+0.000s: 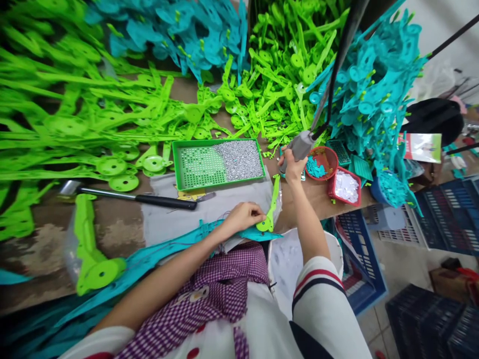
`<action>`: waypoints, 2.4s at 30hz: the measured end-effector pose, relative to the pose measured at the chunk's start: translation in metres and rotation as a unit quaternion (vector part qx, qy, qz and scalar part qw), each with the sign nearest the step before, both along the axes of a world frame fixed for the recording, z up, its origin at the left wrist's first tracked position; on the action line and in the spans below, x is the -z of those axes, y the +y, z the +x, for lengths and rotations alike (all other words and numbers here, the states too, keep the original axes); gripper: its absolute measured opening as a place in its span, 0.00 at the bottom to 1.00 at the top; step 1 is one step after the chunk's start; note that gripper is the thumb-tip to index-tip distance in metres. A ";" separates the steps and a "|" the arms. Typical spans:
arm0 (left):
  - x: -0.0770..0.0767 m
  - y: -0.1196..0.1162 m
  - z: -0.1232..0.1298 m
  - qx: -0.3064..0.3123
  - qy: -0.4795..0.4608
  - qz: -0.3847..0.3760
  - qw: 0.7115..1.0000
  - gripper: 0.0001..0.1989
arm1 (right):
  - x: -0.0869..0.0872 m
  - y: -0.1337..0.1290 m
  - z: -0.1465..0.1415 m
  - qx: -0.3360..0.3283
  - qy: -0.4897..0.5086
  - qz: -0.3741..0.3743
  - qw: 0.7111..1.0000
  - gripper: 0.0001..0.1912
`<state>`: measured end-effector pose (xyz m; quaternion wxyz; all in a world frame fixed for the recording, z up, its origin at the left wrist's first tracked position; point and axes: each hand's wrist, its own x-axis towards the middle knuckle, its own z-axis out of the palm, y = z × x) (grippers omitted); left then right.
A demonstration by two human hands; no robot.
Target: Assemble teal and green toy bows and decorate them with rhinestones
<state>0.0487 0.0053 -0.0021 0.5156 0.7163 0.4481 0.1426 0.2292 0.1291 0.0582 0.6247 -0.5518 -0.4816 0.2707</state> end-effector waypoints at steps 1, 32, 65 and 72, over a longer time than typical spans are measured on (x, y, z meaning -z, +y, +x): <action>0.000 0.000 0.000 0.000 -0.001 0.000 1.000 0.10 | 0.001 0.000 0.000 -0.002 0.007 0.002 1.000 0.27; -0.003 -0.003 0.000 -0.008 0.041 -0.005 0.999 0.12 | 0.001 0.017 -0.165 -0.226 0.097 -0.038 0.969 0.25; -0.005 -0.001 -0.002 0.000 0.016 0.002 1.000 0.10 | -0.033 0.007 -0.137 -0.219 0.092 -0.009 0.971 0.36; 0.000 0.001 0.000 0.005 -0.008 0.006 1.000 0.09 | -0.045 -0.082 -0.033 -0.139 0.065 -0.057 0.986 0.37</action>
